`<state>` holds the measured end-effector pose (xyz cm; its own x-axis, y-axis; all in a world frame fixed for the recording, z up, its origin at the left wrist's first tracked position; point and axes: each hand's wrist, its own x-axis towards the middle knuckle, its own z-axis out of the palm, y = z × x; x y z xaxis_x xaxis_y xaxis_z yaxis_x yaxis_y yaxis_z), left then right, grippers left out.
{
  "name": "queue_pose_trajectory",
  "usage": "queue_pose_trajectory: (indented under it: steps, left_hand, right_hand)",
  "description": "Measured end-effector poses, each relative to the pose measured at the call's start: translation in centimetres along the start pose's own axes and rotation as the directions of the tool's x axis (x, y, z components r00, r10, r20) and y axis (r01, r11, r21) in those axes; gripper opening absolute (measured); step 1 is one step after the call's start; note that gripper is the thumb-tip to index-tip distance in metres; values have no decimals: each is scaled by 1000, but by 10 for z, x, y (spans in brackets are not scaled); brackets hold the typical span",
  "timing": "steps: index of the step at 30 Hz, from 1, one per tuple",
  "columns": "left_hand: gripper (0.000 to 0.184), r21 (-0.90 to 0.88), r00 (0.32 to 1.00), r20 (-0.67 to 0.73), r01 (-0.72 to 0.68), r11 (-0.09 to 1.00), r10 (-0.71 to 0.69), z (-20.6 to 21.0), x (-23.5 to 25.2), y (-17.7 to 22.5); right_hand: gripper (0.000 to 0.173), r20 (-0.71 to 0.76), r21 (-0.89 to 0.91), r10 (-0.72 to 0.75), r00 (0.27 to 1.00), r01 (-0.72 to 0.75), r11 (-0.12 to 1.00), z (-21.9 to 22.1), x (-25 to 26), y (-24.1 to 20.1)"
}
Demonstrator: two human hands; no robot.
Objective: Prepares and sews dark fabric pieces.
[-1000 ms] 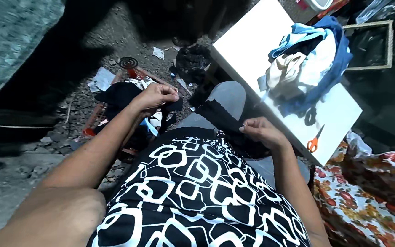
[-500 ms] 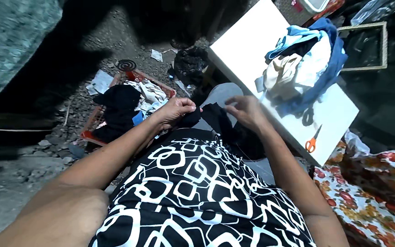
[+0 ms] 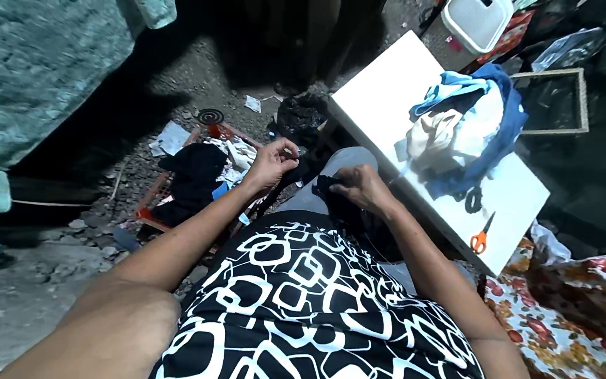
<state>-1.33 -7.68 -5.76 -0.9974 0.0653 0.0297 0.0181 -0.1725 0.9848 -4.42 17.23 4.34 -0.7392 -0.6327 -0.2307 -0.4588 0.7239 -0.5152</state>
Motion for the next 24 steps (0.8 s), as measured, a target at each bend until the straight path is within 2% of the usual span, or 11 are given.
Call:
queue_pose_trajectory:
  steps: [5,10,12,13,15,17,19,24]
  left_hand:
    - [31,-85,995,90,-36,996,43,22,13,30]
    - [25,56,983,55,-176,983,173,47,16,45]
    - [23,-44,994,-13,-107,993,107,61,16,40]
    - [21,-146,999,-39,-21,989,16,71,14,39]
    - [15,-338,982,-37,164,927,-187,92,9,42]
    - [12,-455,950,16,284,844,-311,109,4,47]
    - [10,-525,935,82,334,783,-344,120,-1,51]
    - [21,-618,938,147,335,711,-314,128,-10,46]
  right_hand:
    - [14,-158,92,-86,984,102,991,-13,-26,-6]
    - [14,-232,133,-117,966,150,980,-20,-44,-13]
    - [14,-294,186,-149,944,210,960,-19,-48,-16]
    - [14,-328,224,-152,932,233,946,-18,-50,-17]
    - [14,-387,296,-129,913,256,920,-16,-51,-19]
    - [14,-421,326,-71,904,224,918,-14,-53,-16]
    - [14,-429,325,-1,903,156,933,-11,-56,-12]
    - [13,-493,289,93,865,62,955,-8,-64,-5]
